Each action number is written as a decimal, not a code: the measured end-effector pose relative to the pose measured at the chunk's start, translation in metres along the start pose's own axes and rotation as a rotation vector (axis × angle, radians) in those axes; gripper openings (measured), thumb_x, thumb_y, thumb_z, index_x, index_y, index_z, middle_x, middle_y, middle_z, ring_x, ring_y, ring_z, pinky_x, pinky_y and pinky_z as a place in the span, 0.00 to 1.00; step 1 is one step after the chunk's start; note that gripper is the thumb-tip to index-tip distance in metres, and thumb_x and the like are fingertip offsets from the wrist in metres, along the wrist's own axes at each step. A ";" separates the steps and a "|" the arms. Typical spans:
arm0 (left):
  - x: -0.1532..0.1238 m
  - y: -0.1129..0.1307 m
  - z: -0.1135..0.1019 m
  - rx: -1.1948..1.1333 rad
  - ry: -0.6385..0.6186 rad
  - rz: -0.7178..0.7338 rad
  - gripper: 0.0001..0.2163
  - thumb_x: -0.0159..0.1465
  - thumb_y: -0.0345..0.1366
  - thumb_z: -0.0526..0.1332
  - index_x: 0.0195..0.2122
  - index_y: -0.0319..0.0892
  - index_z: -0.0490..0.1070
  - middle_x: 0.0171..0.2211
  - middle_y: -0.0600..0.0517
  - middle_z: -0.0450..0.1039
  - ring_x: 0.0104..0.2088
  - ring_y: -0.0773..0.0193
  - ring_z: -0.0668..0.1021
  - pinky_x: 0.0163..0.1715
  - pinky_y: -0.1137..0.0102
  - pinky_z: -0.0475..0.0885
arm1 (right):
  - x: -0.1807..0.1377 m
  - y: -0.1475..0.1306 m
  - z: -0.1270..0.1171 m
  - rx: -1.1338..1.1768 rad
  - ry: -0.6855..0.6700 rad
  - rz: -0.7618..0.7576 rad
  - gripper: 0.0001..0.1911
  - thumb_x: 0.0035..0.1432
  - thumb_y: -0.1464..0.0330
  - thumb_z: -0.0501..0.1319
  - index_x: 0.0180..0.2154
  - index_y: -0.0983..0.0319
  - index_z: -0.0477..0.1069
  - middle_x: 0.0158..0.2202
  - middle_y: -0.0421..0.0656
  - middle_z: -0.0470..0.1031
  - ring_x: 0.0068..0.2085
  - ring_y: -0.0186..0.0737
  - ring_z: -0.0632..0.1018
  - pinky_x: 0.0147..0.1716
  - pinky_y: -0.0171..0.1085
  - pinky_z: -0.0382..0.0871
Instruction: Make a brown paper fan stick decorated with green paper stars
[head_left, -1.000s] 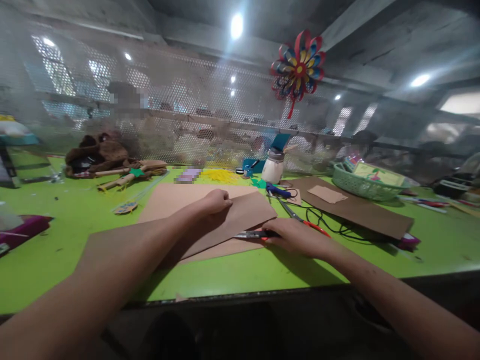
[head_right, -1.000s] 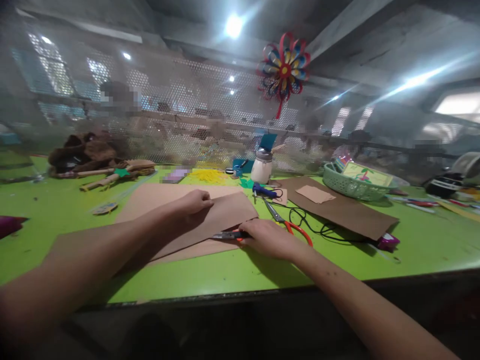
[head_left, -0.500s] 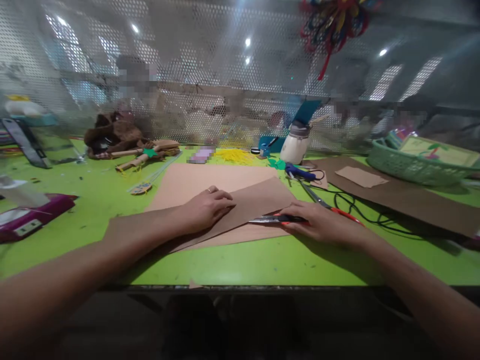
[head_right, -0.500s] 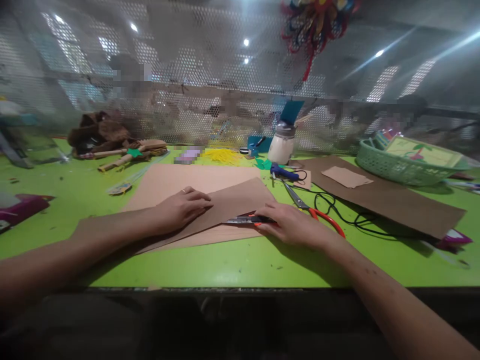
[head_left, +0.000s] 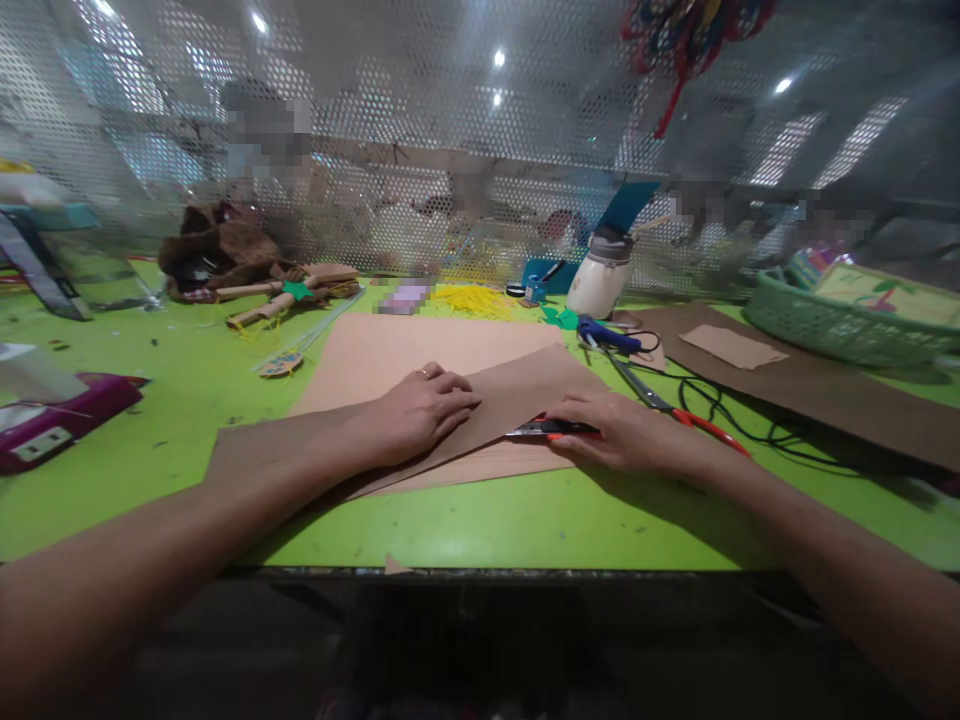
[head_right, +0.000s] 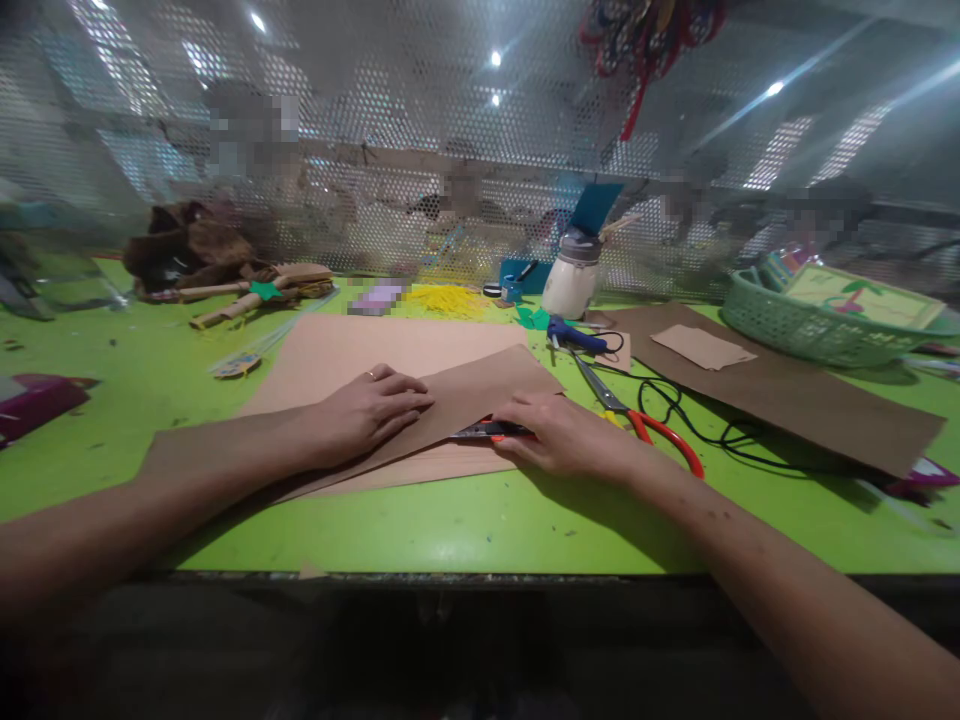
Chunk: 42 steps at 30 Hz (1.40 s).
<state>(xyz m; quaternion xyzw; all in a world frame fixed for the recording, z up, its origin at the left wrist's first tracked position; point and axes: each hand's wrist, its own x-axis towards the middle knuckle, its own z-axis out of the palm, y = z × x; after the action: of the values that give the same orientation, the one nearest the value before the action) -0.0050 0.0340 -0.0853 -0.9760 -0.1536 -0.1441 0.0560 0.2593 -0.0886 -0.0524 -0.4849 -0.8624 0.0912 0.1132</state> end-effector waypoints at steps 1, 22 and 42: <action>0.000 0.000 0.000 0.001 -0.003 -0.002 0.18 0.69 0.40 0.45 0.51 0.41 0.70 0.48 0.45 0.72 0.46 0.59 0.70 0.48 0.62 0.62 | 0.001 -0.002 -0.001 0.004 -0.011 -0.005 0.13 0.63 0.63 0.53 0.45 0.61 0.71 0.38 0.47 0.72 0.38 0.42 0.73 0.38 0.38 0.65; 0.001 0.005 -0.005 -0.020 -0.016 -0.045 0.18 0.69 0.41 0.45 0.51 0.43 0.71 0.48 0.46 0.71 0.44 0.59 0.68 0.46 0.64 0.62 | -0.002 -0.008 -0.001 0.145 -0.031 -0.014 0.15 0.63 0.63 0.54 0.47 0.60 0.72 0.39 0.46 0.77 0.39 0.42 0.75 0.38 0.37 0.67; 0.003 0.004 -0.004 -0.007 -0.028 -0.013 0.19 0.69 0.40 0.44 0.51 0.40 0.70 0.47 0.45 0.71 0.46 0.60 0.69 0.49 0.63 0.59 | -0.004 -0.028 0.005 0.107 -0.057 -0.004 0.15 0.64 0.65 0.53 0.48 0.62 0.71 0.42 0.49 0.77 0.42 0.43 0.76 0.41 0.39 0.67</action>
<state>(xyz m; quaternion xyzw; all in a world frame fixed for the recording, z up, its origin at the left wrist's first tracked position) -0.0025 0.0306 -0.0806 -0.9770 -0.1602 -0.1316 0.0493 0.2367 -0.1065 -0.0499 -0.4737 -0.8601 0.1508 0.1144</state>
